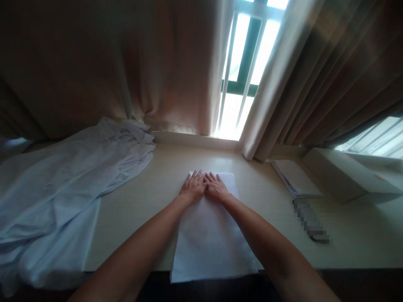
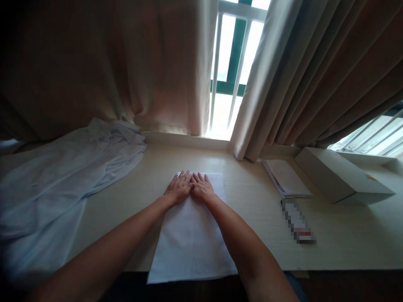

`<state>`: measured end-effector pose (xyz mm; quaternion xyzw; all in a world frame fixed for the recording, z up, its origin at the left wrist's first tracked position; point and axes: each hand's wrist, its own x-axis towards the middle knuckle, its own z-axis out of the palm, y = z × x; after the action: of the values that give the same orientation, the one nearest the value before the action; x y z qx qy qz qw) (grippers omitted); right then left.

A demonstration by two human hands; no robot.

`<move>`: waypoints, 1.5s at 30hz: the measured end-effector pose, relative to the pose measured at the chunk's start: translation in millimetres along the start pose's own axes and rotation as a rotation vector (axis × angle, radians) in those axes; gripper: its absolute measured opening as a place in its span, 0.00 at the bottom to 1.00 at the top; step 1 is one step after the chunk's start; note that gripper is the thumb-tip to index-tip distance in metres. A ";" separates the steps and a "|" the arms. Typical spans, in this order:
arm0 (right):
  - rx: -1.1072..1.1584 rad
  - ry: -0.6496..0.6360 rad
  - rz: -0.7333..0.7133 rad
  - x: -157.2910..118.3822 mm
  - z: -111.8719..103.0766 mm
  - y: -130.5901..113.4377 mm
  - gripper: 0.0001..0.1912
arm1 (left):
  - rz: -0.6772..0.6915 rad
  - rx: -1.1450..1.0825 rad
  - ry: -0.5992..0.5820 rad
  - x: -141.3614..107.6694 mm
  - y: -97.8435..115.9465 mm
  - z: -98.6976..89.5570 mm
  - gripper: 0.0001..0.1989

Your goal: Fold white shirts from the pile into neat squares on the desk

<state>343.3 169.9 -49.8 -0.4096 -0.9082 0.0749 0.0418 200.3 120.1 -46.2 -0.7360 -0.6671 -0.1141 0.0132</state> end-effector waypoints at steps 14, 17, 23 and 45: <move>0.051 0.059 0.265 -18.0 14.0 58.1 0.48 | -0.167 0.024 -0.027 17.7 -14.5 47.8 0.41; 0.065 0.045 0.349 -28.0 11.8 77.5 0.47 | -0.171 0.033 -0.014 18.3 -14.8 50.8 0.41; 0.107 0.046 0.444 -32.6 17.1 92.4 0.43 | -0.179 0.038 -0.034 16.9 -12.2 49.8 0.42; 0.031 0.085 0.452 -31.5 26.9 93.4 0.41 | 0.879 -0.336 -0.068 -98.3 164.5 8.3 0.34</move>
<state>429.4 204.5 -92.6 -0.6047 -0.7896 0.0788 0.0684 355.3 7.2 -50.7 -0.9439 -0.2648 -0.1801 -0.0810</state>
